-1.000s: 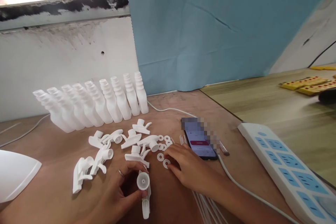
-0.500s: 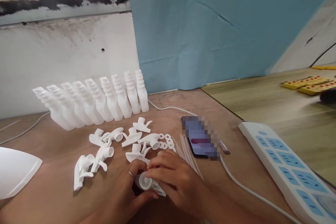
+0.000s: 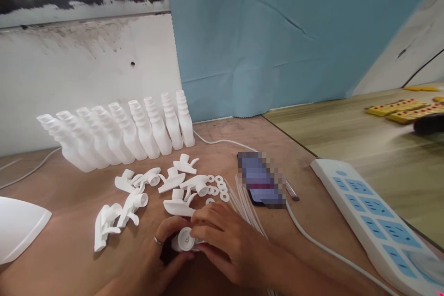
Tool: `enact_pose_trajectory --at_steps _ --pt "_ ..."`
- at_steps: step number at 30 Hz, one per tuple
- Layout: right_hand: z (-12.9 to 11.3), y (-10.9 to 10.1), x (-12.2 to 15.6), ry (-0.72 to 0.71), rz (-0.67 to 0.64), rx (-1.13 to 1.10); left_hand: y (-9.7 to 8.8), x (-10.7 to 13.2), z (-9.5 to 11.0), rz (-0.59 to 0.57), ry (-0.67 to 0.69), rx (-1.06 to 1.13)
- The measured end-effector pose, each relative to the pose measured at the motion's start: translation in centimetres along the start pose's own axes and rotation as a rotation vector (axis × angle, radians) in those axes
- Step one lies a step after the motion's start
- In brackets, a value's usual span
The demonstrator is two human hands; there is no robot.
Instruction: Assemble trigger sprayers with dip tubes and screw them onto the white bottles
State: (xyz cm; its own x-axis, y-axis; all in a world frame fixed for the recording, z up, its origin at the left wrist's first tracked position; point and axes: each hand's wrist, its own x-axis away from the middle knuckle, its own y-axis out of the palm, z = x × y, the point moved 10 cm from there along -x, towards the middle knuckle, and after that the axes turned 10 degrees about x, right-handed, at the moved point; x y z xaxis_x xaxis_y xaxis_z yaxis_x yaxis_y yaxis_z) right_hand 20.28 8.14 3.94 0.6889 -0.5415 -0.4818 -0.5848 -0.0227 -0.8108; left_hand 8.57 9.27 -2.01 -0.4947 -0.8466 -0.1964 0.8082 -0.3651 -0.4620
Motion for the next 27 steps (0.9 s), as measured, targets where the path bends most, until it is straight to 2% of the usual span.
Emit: enact_pose_trajectory --at_steps 3,5,7,11,17,21,27 --pt "-0.3 0.4 0.0 -0.047 -0.027 0.063 -0.2 0.1 1.0 0.039 0.168 -0.049" --pt "-0.6 0.9 0.0 -0.067 -0.044 0.111 0.1 0.0 2.1 0.027 0.295 -0.097" --pt "-0.5 1.3 -0.1 -0.052 -0.063 0.143 0.4 -0.1 2.8 0.012 0.366 -0.139" --pt "-0.2 2.0 -0.1 -0.012 -0.065 0.156 0.5 -0.2 3.1 -0.013 0.403 -0.186" --pt "-0.6 2.0 -0.2 -0.04 -0.011 0.125 0.2 0.1 3.5 -0.057 0.478 -0.249" --pt "-0.7 2.0 -0.3 -0.035 -0.043 0.123 0.2 0.2 3.9 -0.064 0.497 -0.246" --pt "-0.8 2.2 -0.3 -0.043 -0.042 0.155 -0.3 0.1 4.0 0.012 0.488 -0.246"
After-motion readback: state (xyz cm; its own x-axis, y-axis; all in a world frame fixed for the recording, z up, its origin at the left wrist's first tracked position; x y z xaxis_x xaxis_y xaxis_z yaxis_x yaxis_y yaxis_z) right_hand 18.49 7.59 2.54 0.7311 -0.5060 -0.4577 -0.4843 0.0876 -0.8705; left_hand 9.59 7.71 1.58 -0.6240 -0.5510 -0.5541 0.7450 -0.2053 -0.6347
